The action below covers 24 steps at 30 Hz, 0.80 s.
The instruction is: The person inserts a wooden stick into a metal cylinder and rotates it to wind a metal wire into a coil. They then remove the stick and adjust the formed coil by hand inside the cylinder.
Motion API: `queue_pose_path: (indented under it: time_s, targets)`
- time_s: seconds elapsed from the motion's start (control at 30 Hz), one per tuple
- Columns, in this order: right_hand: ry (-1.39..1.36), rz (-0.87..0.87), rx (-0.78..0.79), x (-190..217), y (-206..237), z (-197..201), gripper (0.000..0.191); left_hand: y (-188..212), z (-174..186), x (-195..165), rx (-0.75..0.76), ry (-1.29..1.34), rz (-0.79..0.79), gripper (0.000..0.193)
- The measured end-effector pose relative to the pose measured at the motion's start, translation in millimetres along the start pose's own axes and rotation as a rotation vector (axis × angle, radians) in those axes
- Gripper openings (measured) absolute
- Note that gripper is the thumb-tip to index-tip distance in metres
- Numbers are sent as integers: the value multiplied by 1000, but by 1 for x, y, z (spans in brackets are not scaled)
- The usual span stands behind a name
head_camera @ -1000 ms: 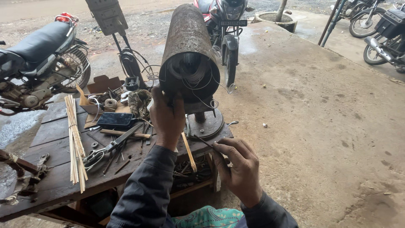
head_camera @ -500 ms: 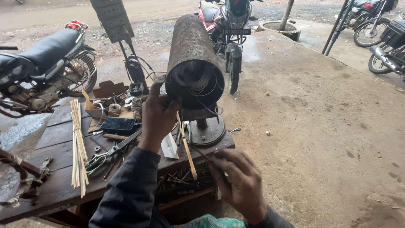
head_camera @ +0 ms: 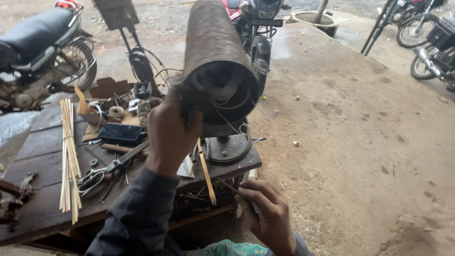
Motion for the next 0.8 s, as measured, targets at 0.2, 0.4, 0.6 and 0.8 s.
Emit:
queue_pose_path:
  time_s: [0.2, 0.4, 0.6, 0.8]
  targets:
    - [20, 5, 53, 14, -11, -49, 15, -53, 21, 12, 203, -223, -143, 36]
    - [31, 51, 86, 36, -23, -79, 14, -90, 24, 13, 235, -317, -370, 36]
    - [18, 57, 119, 52, -33, -90, 15, -106, 25, 15, 303, -292, -436, 19]
    - [34, 97, 121, 62, -37, -89, 16, -97, 34, 24, 357, -201, -454, 18]
Point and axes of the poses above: each hand's wrist, its own y-axis away from the middle knuckle, its own z-axis out of the back of the hand, x = y × z, the point moved 4 cm from there along -y, towards the middle knuckle, and after that the axes turned 5 degrees about y, right-handed, at the moved point
